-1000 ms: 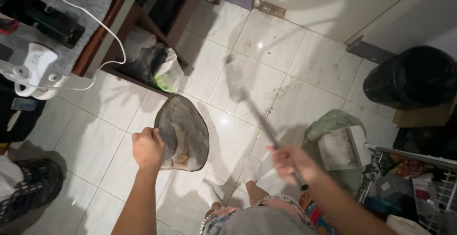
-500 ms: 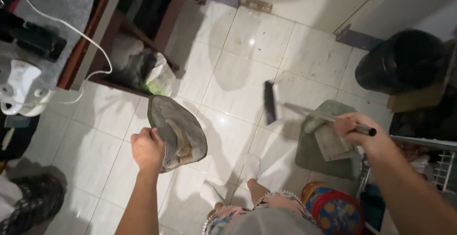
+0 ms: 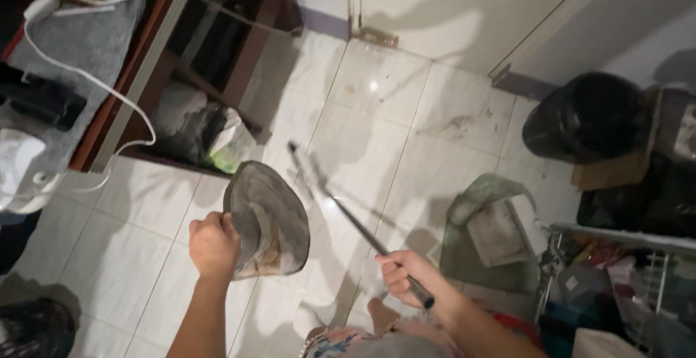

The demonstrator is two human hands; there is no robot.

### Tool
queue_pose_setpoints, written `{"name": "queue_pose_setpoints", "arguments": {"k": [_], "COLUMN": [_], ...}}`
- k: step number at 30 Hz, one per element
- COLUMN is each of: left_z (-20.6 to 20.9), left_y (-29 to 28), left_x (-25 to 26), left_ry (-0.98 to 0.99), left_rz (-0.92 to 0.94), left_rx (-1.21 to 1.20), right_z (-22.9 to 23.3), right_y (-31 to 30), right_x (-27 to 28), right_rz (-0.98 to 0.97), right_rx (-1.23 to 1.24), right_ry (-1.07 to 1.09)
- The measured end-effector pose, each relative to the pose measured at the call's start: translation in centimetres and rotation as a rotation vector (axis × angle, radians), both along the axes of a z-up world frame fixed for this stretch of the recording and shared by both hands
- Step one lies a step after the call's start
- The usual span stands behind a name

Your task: The person sweeps the floor using a squeegee broom and a dustpan, moving debris from under a table and around a doorway into the pan, and moves a chair aside to reach more area.

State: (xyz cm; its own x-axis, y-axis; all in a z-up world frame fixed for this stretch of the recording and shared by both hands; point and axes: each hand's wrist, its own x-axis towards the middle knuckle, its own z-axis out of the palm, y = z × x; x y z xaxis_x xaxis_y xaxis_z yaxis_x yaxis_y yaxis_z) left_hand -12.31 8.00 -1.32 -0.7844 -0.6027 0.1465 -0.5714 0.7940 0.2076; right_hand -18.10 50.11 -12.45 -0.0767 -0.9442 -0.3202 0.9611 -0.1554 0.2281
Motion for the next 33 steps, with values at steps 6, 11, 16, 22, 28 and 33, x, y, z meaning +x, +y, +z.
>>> {"name": "queue_pose_setpoints", "arguments": {"k": [6,11,16,22,28,33], "left_z": [1.0,1.0,-2.1,-6.5,-8.3,-9.6], "left_y": [-0.2,-1.4,-4.3,-8.0,-10.3,-12.2], "left_x": [-2.5,-3.3,-5.4,-9.4,-13.3,-17.8], "left_ry": [0.007,0.046,0.017,-0.151,-0.289,-0.305], "left_rz": [-0.036,-0.039,-0.031,-0.049,-0.049,-0.094], "left_rx": [-0.045,-0.032,0.012,0.052,0.123,0.123], "right_z": [-3.1,-5.4,-0.7,-0.2,-8.8,-7.5], "right_y": [9.9,13.0,1.6,-14.6,-19.5,-2.6], "right_x": [-10.2,-15.0,-15.0,-16.3,-27.6,-34.3], "right_rz": [-0.096,-0.233,-0.022,0.065,-0.077,-0.189], "right_rx": [1.001,0.494,0.913,0.428,0.168,0.345], "right_ry": [0.354,0.102,0.420,0.020,-0.029,1.649]}}
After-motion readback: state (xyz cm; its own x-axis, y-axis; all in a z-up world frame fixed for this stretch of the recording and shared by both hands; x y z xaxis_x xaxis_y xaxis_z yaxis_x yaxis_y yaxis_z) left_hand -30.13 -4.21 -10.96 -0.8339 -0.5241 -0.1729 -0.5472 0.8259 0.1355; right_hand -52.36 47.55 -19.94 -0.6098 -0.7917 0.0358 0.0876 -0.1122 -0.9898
